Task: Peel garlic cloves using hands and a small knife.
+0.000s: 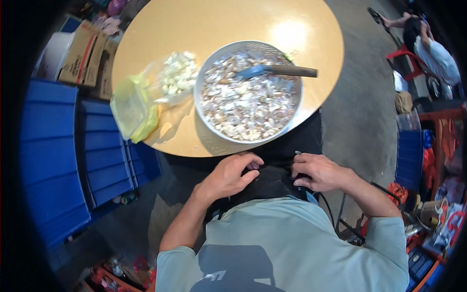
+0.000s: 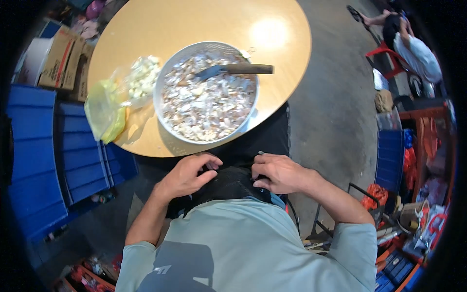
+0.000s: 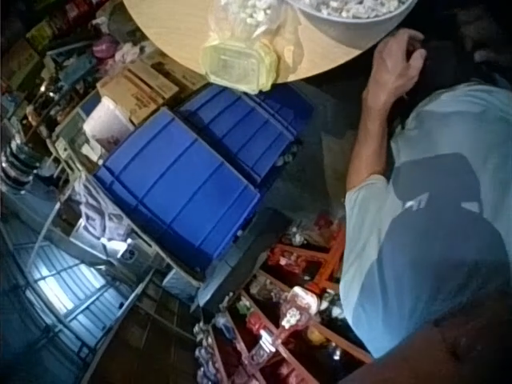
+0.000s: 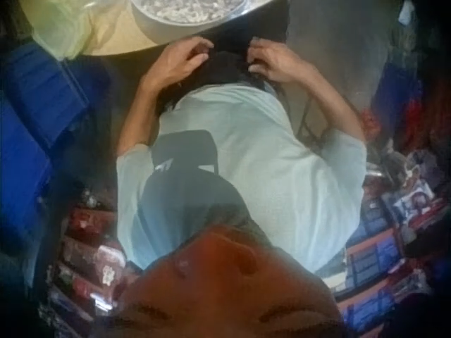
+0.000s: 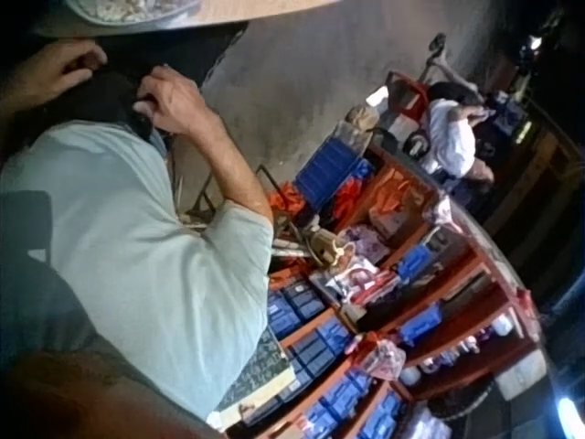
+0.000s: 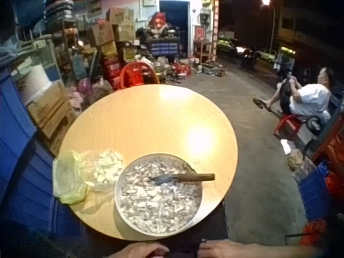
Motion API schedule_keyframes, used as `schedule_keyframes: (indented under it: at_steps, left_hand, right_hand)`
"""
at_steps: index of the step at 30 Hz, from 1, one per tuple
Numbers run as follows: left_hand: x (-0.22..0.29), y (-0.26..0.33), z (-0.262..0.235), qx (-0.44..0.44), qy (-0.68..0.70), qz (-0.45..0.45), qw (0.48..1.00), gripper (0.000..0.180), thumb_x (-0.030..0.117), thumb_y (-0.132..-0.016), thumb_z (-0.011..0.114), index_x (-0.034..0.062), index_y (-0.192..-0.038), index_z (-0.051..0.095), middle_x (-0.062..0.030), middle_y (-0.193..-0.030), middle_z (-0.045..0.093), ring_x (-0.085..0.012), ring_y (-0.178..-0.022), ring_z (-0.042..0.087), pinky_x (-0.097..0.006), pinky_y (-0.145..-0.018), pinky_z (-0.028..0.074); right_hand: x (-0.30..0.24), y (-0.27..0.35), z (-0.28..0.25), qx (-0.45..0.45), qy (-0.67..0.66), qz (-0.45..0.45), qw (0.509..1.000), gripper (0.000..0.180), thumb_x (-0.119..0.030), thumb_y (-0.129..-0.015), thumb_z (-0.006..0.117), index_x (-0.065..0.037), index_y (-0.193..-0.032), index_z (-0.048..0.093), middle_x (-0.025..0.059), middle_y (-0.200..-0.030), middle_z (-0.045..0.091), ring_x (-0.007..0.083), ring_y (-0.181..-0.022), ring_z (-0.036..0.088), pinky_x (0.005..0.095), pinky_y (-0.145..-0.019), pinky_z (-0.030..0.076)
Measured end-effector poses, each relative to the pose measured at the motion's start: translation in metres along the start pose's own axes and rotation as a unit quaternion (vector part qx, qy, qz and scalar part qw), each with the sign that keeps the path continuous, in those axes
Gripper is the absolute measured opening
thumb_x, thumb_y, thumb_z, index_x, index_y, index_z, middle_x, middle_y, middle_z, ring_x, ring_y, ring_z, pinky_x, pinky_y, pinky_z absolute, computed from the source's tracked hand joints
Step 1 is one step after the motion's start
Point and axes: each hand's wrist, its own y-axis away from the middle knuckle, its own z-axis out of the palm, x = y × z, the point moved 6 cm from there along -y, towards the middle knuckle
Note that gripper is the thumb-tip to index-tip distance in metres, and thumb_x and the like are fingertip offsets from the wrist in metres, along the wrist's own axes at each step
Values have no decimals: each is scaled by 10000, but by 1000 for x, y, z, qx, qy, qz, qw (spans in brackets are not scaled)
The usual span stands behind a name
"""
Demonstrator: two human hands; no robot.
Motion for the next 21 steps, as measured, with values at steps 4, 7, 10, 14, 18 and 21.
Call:
schedule_keyframes:
  at_steps: [4, 7, 10, 14, 18, 21]
  left_hand:
    - [-5, 57, -42, 65, 15, -115, 991, 159, 100, -899, 674, 13, -1030, 651, -44, -859, 648, -118, -751, 599, -273, -670, 489]
    - [-19, 107, -43, 63, 37, -198, 977, 126, 109, -899, 677, 12, -976, 655, -18, -778, 625, -92, -695, 566, -265, -641, 472]
    - [-35, 150, -24, 38, 39, -285, 957, 138, 132, -898, 675, 0, -931, 651, -45, -738, 636, -123, -689, 599, -296, -659, 501]
    - [-43, 174, 4, 106, 23, -319, 942, 149, 121, -881, 691, 12, -970, 638, -80, -783, 654, -179, -701, 644, -322, -685, 530]
    - [-39, 169, 14, 230, -12, -268, 935, 244, 28, -833, 708, 26, -1067, 637, -108, -969, 619, -226, -826, 643, -346, -743, 523]
    - [-42, 161, 13, 264, -112, -199, 937, 316, -14, -796, 707, 33, -1105, 655, -129, -1126, 577, -302, -987, 601, -399, -863, 498]
  right_hand:
    - [-5, -22, -7, 49, -5, 4, 999, 338, -333, -941, 644, -21, -1071, 631, 157, -1030, 622, 356, -1054, 602, 445, -947, 495]
    - [-2, -56, 9, 45, -82, -1, 996, 386, -356, -974, 591, -20, -1160, 634, 180, -1098, 648, 367, -1080, 600, 443, -966, 487]
    - [10, -98, 39, -40, -131, 35, 990, 497, -428, -1029, 479, 10, -1219, 615, 207, -1190, 639, 381, -1141, 586, 448, -1008, 458]
    - [12, -145, 75, -180, -126, 65, 973, 593, -508, -1040, 410, 16, -1210, 628, 234, -1219, 640, 393, -1176, 581, 451, -1024, 443]
    - [1, -162, 81, -215, -98, 58, 970, 591, -508, -1038, 414, 9, -1227, 631, 237, -1247, 635, 386, -1195, 580, 442, -1025, 441]
    - [6, -167, 87, -226, -82, 70, 968, 590, -501, -1040, 412, 12, -1236, 627, 246, -1244, 634, 393, -1188, 582, 449, -1022, 442]
